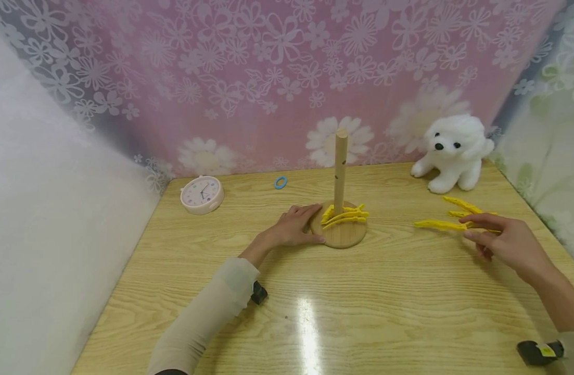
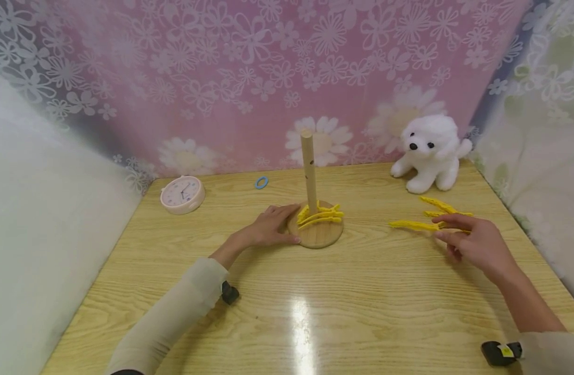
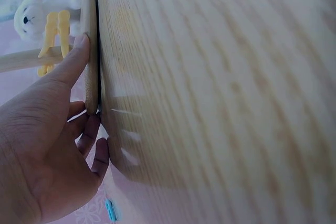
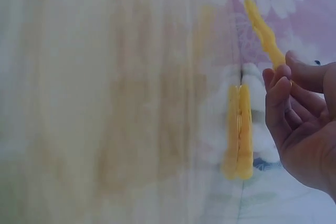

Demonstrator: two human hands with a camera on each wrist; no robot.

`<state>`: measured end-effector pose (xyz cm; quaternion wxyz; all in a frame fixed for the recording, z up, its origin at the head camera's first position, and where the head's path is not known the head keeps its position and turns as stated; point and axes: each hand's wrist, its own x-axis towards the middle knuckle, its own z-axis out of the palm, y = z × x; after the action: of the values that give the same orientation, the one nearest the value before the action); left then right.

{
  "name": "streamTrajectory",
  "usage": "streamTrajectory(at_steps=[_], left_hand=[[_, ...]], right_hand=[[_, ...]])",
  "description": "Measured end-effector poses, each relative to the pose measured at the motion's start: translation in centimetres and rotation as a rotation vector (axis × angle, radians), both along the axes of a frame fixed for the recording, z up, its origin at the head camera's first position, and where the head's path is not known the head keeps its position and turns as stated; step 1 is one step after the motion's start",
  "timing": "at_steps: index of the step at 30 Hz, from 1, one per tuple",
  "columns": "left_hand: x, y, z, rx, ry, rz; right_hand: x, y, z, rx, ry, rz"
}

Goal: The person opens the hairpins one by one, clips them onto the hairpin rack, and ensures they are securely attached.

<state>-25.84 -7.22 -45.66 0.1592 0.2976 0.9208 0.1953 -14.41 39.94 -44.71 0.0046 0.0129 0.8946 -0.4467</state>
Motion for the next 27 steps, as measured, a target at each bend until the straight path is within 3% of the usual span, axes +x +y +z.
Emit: streamTrajectory(at_steps=[14,27], left_hand=[[-0.1,0.1,-0.2,-0.005,-0.007,0.004],[-0.1,0.1,-0.1,-0.009,-0.011,0.005]], right_hand=[[-1.8,-4.0,2.1,-0.101,0.082,-0.04],[-4.6,-8.3,2.4,-0.146,0.165,-0.025]])
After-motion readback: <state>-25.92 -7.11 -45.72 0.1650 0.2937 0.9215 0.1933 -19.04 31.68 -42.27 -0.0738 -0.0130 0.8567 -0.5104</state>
